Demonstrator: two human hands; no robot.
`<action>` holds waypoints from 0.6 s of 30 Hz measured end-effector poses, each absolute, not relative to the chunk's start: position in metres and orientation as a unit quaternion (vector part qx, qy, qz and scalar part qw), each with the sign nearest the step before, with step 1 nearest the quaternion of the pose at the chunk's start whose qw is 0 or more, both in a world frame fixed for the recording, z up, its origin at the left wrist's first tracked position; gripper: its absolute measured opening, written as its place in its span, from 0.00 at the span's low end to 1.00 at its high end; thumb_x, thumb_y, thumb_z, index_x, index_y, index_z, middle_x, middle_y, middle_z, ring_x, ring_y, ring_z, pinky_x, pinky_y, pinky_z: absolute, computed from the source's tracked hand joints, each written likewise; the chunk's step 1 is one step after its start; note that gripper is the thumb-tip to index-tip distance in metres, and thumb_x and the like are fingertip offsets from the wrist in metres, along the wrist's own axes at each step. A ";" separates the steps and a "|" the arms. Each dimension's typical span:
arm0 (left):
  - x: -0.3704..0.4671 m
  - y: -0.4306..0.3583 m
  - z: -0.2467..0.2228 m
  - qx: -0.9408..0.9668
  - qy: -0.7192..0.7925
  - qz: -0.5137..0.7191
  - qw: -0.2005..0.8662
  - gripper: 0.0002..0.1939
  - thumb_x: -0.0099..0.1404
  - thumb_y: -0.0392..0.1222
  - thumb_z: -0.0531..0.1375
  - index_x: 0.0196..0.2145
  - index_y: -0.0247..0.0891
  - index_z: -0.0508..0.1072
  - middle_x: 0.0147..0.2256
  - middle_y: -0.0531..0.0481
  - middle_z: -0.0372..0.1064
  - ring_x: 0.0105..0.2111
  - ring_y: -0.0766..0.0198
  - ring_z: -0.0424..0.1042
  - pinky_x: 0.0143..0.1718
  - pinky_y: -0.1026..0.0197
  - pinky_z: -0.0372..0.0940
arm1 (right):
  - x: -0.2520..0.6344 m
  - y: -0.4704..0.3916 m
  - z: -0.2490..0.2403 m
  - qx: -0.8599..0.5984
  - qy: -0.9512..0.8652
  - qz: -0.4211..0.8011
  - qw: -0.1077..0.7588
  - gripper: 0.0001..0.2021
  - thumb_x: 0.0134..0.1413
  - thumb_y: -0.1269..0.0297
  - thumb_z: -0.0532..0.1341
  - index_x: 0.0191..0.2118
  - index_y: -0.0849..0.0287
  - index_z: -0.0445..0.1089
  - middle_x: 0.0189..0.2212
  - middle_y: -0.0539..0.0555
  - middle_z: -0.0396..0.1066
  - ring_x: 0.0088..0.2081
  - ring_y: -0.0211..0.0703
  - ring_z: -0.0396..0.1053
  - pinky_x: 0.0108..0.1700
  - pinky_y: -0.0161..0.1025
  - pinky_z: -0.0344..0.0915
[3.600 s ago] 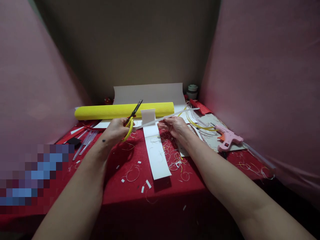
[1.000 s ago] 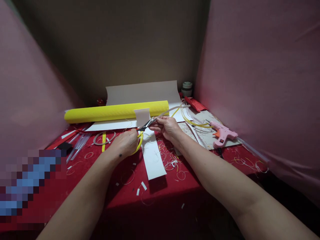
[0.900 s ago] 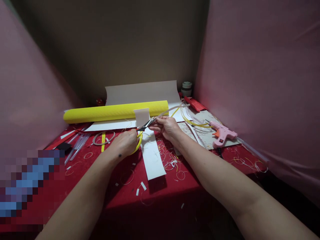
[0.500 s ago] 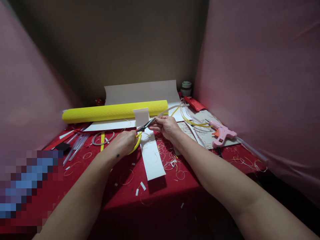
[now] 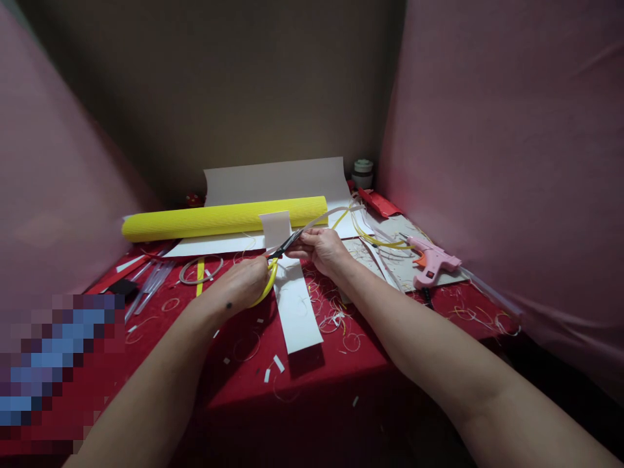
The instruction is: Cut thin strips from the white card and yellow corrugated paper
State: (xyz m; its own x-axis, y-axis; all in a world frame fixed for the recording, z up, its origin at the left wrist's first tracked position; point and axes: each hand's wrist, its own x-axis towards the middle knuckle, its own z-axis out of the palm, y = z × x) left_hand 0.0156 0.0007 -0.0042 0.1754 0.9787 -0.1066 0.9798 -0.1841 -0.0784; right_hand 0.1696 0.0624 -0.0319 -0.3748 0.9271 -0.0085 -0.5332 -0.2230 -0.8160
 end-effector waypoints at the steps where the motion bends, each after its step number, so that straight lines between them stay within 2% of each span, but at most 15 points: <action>1: 0.016 0.001 -0.003 0.769 0.636 -0.068 0.000 0.17 0.62 0.44 0.42 0.34 0.35 0.67 0.33 0.36 0.71 0.32 0.56 0.70 0.26 0.60 0.56 | 0.170 0.062 -0.032 -0.258 -0.380 0.737 0.496 0.07 0.50 0.77 0.52 0.25 0.64 0.65 0.21 0.56 0.72 0.24 0.37 0.71 0.28 0.34 0.71; 7: 0.014 0.002 0.000 0.759 0.646 -0.074 0.014 0.16 0.61 0.47 0.45 0.31 0.36 0.69 0.29 0.39 0.71 0.28 0.57 0.69 0.25 0.61 0.53 | 0.170 0.063 -0.033 -0.260 -0.395 0.734 0.488 0.07 0.51 0.76 0.53 0.25 0.63 0.64 0.22 0.56 0.72 0.25 0.38 0.72 0.30 0.34 0.71; 10: 0.013 0.003 0.000 0.764 0.641 -0.071 0.019 0.18 0.61 0.49 0.45 0.29 0.37 0.69 0.28 0.39 0.71 0.27 0.58 0.69 0.25 0.61 0.52 | 0.171 0.064 -0.032 -0.267 -0.396 0.733 0.484 0.06 0.51 0.76 0.53 0.26 0.64 0.63 0.23 0.57 0.72 0.25 0.39 0.72 0.31 0.38 0.71; 15: 0.012 0.002 0.001 0.756 0.649 -0.082 0.019 0.18 0.61 0.49 0.44 0.28 0.37 0.68 0.27 0.40 0.70 0.25 0.61 0.67 0.24 0.61 0.50 | 0.175 0.066 -0.028 -0.280 -0.369 0.704 0.538 0.06 0.51 0.74 0.55 0.25 0.61 0.61 0.19 0.52 0.69 0.22 0.39 0.71 0.30 0.38 0.71; 18: 0.012 0.001 0.000 0.768 0.636 -0.073 0.020 0.17 0.61 0.49 0.44 0.28 0.38 0.67 0.28 0.41 0.70 0.24 0.62 0.66 0.24 0.62 0.50 | 0.176 0.066 -0.026 -0.287 -0.358 0.700 0.547 0.06 0.52 0.73 0.53 0.26 0.61 0.62 0.17 0.52 0.68 0.22 0.38 0.70 0.30 0.37 0.71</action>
